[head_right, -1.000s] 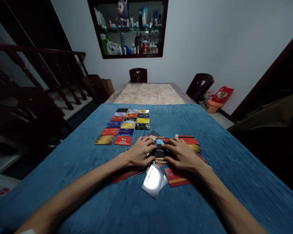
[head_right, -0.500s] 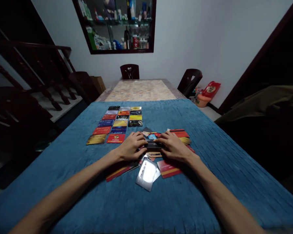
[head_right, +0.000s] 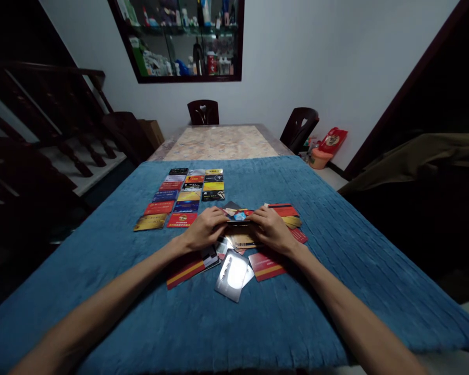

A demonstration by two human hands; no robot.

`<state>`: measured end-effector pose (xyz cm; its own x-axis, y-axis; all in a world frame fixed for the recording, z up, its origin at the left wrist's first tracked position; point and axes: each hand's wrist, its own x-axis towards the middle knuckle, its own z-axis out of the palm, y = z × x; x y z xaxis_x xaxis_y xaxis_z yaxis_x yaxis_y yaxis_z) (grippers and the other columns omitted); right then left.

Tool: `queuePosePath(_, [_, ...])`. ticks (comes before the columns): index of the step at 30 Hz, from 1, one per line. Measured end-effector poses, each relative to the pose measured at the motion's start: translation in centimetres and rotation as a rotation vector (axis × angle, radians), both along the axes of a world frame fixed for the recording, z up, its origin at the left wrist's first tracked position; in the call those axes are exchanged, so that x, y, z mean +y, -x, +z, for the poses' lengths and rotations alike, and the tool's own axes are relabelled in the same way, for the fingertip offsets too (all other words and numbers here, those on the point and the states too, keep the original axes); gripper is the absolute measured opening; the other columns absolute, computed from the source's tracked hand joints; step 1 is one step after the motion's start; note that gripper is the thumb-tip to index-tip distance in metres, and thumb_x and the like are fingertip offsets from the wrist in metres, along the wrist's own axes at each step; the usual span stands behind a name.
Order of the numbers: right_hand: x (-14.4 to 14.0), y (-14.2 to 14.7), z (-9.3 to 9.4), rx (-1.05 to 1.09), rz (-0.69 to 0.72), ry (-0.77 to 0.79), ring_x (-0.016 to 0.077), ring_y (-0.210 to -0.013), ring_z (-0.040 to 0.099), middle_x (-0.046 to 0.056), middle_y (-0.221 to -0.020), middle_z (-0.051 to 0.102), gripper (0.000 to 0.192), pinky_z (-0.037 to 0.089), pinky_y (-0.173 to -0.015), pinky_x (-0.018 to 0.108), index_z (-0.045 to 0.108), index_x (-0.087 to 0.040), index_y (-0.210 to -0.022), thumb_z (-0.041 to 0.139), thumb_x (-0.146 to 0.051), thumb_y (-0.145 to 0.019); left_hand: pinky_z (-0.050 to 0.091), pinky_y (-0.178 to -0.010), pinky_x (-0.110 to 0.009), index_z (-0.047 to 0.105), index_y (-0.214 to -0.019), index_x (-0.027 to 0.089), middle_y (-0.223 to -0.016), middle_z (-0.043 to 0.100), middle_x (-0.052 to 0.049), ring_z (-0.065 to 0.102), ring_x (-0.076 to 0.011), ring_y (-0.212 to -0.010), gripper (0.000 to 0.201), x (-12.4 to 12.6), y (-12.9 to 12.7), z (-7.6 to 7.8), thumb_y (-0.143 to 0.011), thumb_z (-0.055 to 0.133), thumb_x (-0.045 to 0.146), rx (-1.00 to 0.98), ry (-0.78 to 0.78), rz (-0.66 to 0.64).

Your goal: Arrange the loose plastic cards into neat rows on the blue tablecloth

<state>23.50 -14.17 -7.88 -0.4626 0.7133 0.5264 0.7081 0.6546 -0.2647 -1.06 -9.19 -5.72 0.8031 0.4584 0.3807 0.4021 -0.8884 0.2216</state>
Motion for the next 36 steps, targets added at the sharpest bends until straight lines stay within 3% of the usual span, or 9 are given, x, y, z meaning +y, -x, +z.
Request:
queuePosePath(5, [-0.1, 0.4, -0.1, 0.04, -0.033, -0.013, 0.0218, -0.079, 0.061, 0.007, -0.088, 0.072, 0.023, 0.047, -0.087, 0.045, 0.068, -0.021, -0.105, 0.051, -0.017, -0.091, 0.049, -0.08, -0.035, 0.068, -0.096, 0.014, -0.097, 0.073, -0.009, 0.059, -0.021, -0.087, 0.02, 0.5, 0.2, -0.3, -0.086, 0.052, 0.006, -0.082, 0.042, -0.003])
queuePosePath(13, [0.1, 0.7, -0.5, 0.066, -0.08, -0.015, 0.0239, -0.083, 0.064, 0.009, -0.1, 0.073, 0.033, 0.048, -0.089, 0.046, 0.062, -0.02, -0.125, 0.05, -0.021, -0.094, 0.052, -0.083, -0.036, 0.07, -0.102, 0.014, -0.099, 0.073, -0.009, 0.061, -0.0211, -0.09, 0.027, 1.1, 0.4, -0.9, -0.084, 0.051, 0.006, -0.164, 0.116, 0.056])
queuePosePath(20, [0.1, 0.8, -0.8, 0.08, -0.164, -0.003, 0.0242, -0.082, 0.063, 0.01, -0.096, 0.07, 0.031, 0.049, -0.084, 0.043, 0.06, -0.021, -0.123, 0.047, -0.022, -0.095, 0.052, -0.086, -0.037, 0.065, -0.119, 0.015, -0.108, 0.073, -0.008, 0.062, -0.0201, -0.092, 0.043, 0.9, 0.5, -0.9, -0.08, 0.051, 0.001, -0.18, 0.138, 0.077])
queuePosePath(29, [0.5, 1.5, -1.2, 0.097, -0.145, -0.103, 0.0255, -0.089, 0.061, 0.011, -0.105, 0.07, 0.027, 0.048, -0.081, 0.04, 0.057, -0.021, -0.121, 0.049, -0.022, -0.096, 0.052, -0.08, -0.033, 0.066, -0.106, 0.015, -0.095, 0.071, -0.007, 0.063, -0.0191, -0.086, 0.032, 1.2, 0.6, -0.8, -0.08, 0.052, 0.002, -0.209, 0.147, 0.137])
queuePosePath(36, [0.3, 2.3, -0.9, 0.036, -0.198, -0.237, 0.0292, -0.101, 0.058, 0.014, -0.115, 0.064, 0.037, 0.048, -0.087, 0.045, 0.051, -0.021, -0.129, 0.055, -0.026, -0.093, 0.053, -0.083, -0.034, 0.064, -0.109, 0.015, -0.097, 0.07, -0.007, 0.064, -0.0193, -0.089, 0.032, 1.7, 1.0, -0.8, -0.082, 0.052, 0.003, -0.282, 0.148, 0.167])
